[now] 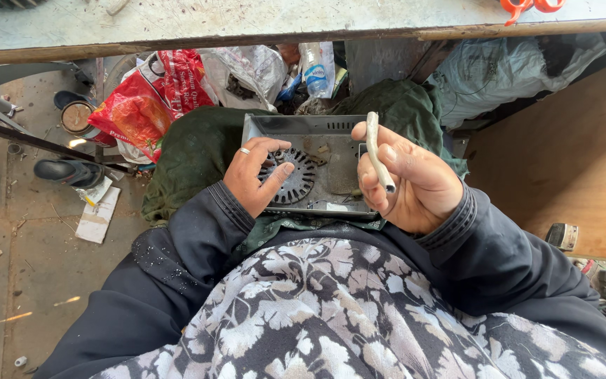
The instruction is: The person cleans the interior of a small metal electronics casing using a white cylindrical tool, repeatedly rubbing the fan and inner walls. They also handle a small metal ring and a black plastic component, placing them inside the casing.
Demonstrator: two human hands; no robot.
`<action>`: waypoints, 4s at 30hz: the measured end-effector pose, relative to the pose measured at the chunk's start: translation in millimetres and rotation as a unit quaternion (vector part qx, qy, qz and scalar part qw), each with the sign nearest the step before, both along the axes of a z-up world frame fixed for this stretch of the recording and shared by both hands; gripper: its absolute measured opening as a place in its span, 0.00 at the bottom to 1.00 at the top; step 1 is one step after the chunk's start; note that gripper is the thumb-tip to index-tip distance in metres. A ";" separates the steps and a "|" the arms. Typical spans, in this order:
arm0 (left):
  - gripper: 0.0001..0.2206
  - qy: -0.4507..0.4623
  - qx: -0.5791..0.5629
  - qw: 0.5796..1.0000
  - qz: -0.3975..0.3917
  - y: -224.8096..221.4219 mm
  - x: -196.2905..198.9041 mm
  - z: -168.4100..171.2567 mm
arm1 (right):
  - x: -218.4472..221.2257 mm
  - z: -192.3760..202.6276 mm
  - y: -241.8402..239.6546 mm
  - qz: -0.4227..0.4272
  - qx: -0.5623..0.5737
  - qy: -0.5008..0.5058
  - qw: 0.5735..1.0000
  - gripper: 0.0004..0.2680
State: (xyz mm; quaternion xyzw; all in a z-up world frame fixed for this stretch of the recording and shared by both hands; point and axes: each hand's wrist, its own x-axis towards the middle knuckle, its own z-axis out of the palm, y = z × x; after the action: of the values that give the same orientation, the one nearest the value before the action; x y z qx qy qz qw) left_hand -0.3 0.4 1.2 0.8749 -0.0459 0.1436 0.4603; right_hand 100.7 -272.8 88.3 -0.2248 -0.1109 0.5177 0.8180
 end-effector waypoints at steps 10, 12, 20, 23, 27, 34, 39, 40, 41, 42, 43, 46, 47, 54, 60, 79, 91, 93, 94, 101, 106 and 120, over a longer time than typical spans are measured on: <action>0.15 -0.004 -0.005 1.000 0.001 -0.2 0.2 -1.8 | -1.0 0.5 0.5 0.014 0.012 -0.008 1.000 0.12; 0.15 -0.004 -0.003 1.000 0.001 -0.6 -0.1 -2.1 | -2.1 1.4 0.0 0.016 0.018 -0.006 1.000 0.12; 0.15 -0.005 -0.009 1.000 0.004 -0.3 0.1 -1.8 | -10.1 16.1 4.6 -0.094 -0.091 -0.467 0.875 0.07; 0.15 -0.007 -0.007 1.000 -0.001 -1.1 -0.6 -2.1 | 0.6 7.6 24.2 -0.201 -0.171 -0.845 0.464 0.06; 0.15 -0.017 0.013 1.000 -0.001 -0.8 1.1 0.6 | 6.7 -12.8 35.6 0.072 -0.271 -0.845 0.456 0.07; 0.15 -0.013 -0.006 1.000 -0.006 -1.4 3.5 0.6 | 7.3 -27.6 26.7 0.001 -0.214 -0.850 0.481 0.09; 0.15 -0.024 -0.001 1.000 -0.009 -1.4 2.1 -2.6 | 3.7 -18.5 27.0 -0.088 -0.259 -0.841 0.466 0.12; 0.15 -0.022 -0.006 1.000 -0.012 -1.9 2.4 -3.2 | 1.9 -12.1 23.6 -0.097 -0.249 -0.839 0.474 0.12; 0.15 -0.023 -0.001 1.000 -0.012 -1.3 4.4 -2.8 | 1.5 -3.8 21.9 -0.107 -0.236 -0.838 0.480 0.12; 0.15 -0.024 0.005 1.000 -0.011 -1.1 5.8 -2.2 | -0.1 5.7 20.2 -0.120 -0.228 -0.836 0.485 0.11; 0.15 -0.023 0.010 1.000 -0.010 -1.1 5.0 -2.2 | -4.6 14.8 19.1 -0.131 -0.219 -0.833 0.491 0.10; 0.15 -0.020 0.003 1.000 0.002 -1.8 4.5 -2.7 | -15.3 46.2 14.1 -0.163 -0.203 -0.821 0.507 0.09; 0.15 -0.026 0.002 1.000 -0.002 -2.5 5.2 -3.2 | -18.7 57.0 10.3 -0.174 -0.203 -0.817 0.511 0.09; 0.14 -0.041 0.001 0.999 -0.018 -1.7 7.2 -3.0 | -35.9 102.1 -14.2 -0.231 -0.139 -0.835 0.479 0.10; 0.14 -0.029 0.005 0.999 -0.025 -4.6 5.6 1.6 | -40.1 108.3 -24.9 -0.249 -0.117 -0.845 0.459 0.11; 0.15 -0.020 0.000 0.999 -0.050 -9.7 18.0 -1.9 | 25.6 -18.3 -7.6 -0.171 -0.341 -0.779 0.498 0.07; 0.15 -0.005 -0.011 0.997 -0.076 -15.2 26.6 2.8 | 51.1 -34.0 -33.4 -0.044 -0.369 -0.423 0.827 0.08; 0.15 -0.002 -0.015 0.997 -0.077 -17.0 27.5 3.7 | 56.6 -36.9 -38.2 -0.051 -0.396 -0.370 0.839 0.08; 0.16 0.000 -0.016 0.997 -0.077 -17.7 27.6 4.2 | 59.3 -37.4 -40.7 -0.069 -0.436 -0.473 0.762 0.07; 0.16 0.007 -0.010 0.996 -0.087 -20.8 31.3 1.7 | 65.9 -31.2 -56.3 -0.043 -0.380 -0.483 0.787 0.06; 0.16 -0.021 -0.003 0.995 -0.093 -21.8 36.4 4.4 | 64.2 -17.0 -59.1 -0.096 -0.462 -0.609 0.638 0.06; 0.16 0.000 -0.004 0.996 -0.092 -23.0 34.9 4.0 | 77.9 -38.0 -58.9 -0.156 -0.504 -0.521 0.670 0.06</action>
State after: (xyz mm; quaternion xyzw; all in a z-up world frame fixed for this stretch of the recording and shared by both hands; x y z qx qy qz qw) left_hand 34.6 -22.6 5.2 0.8655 -0.1250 0.1006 0.4746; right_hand 178.6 -331.7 50.3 -0.8505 -0.2046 0.1579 0.4581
